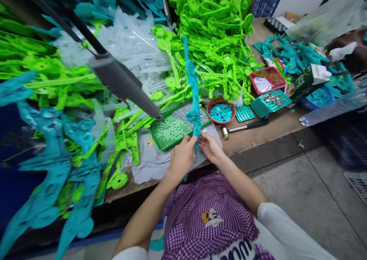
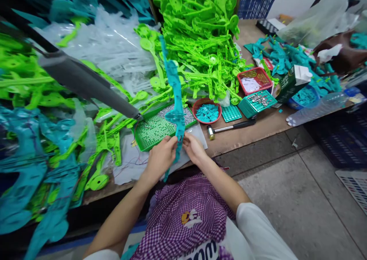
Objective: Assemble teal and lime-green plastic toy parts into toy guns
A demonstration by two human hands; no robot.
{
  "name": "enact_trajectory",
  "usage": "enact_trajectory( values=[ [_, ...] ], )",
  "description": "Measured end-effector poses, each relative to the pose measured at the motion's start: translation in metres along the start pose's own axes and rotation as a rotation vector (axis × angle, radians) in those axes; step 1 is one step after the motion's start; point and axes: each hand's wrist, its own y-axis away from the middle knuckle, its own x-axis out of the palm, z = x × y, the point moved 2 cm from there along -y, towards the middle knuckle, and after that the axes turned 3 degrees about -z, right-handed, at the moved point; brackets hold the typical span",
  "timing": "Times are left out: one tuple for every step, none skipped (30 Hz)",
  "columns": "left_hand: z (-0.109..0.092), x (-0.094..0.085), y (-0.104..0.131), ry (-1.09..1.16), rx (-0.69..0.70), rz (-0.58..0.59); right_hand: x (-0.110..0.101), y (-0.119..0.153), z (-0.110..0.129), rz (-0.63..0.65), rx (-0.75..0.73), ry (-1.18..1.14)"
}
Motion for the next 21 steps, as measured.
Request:
enact_trajectory(
  values=[
    [0.004, 0.001, -0.002, 0.085, 0.023, -0.016, -0.001, 0.001, 0.001, 0.013, -0.028, 0.014],
    [0.008, 0.003, -0.003, 0.176, 0.042, -0.030, -0.003, 0.002, 0.001, 0.029, -0.057, 0.033],
    [0.012, 0.005, -0.004, 0.262, 0.052, -0.041, -0.004, 0.003, 0.001, 0.045, -0.083, 0.058],
    [0.015, 0.009, -0.004, 0.335, 0.050, -0.051, -0.006, 0.004, 0.000, 0.056, -0.104, 0.090],
    [0.017, 0.013, -0.004, 0.392, 0.038, -0.060, -0.008, 0.005, -0.001, 0.061, -0.126, 0.128],
    [0.019, 0.018, -0.003, 0.435, 0.021, -0.068, -0.010, 0.007, -0.002, 0.059, -0.153, 0.174],
    [0.021, 0.023, -0.002, 0.469, 0.007, -0.077, -0.012, 0.010, -0.002, 0.057, -0.191, 0.232],
    [0.022, 0.028, -0.001, 0.496, -0.005, -0.086, -0.015, 0.015, 0.000, 0.054, -0.244, 0.301],
    [0.023, 0.033, -0.001, 0.519, -0.016, -0.095, -0.018, 0.022, 0.006, 0.050, -0.321, 0.383],
    [0.025, 0.038, 0.000, 0.539, -0.029, -0.102, -0.023, 0.030, 0.015, 0.037, -0.427, 0.481],
    [0.026, 0.042, 0.000, 0.558, -0.046, -0.109, -0.029, 0.039, 0.030, 0.008, -0.556, 0.590],
    [0.028, 0.045, 0.001, 0.577, -0.065, -0.112, -0.036, 0.049, 0.050, -0.042, -0.700, 0.711],
    [0.030, 0.048, 0.000, 0.596, -0.083, -0.114, -0.045, 0.057, 0.074, -0.134, -0.860, 0.843],
    [0.032, 0.050, 0.000, 0.614, -0.096, -0.117, -0.055, 0.063, 0.101, -0.263, -1.011, 0.955],
    [0.033, 0.052, 0.000, 0.632, -0.103, -0.123, -0.067, 0.065, 0.130, -0.404, -1.121, 1.042],
    [0.035, 0.054, 0.000, 0.649, -0.105, -0.130, -0.079, 0.065, 0.159, -0.541, -1.201, 1.117],
    [0.036, 0.055, 0.000, 0.663, -0.104, -0.141, -0.090, 0.061, 0.187, -0.646, -1.263, 1.202],
    [0.037, 0.056, -0.001, 0.675, -0.103, -0.154, -0.101, 0.054, 0.212, -0.685, -1.271, 1.325],
    [0.037, 0.056, -0.001, 0.684, -0.101, -0.166, -0.112, 0.046, 0.234, -0.708, -1.247, 1.445],
    [0.038, 0.057, -0.001, 0.692, -0.100, -0.171, -0.122, 0.039, 0.253, -0.760, -1.231, 1.516],
    [0.038, 0.058, -0.001, 0.698, -0.098, -0.172, -0.131, 0.033, 0.269, -0.800, -1.224, 1.567]
  ],
)
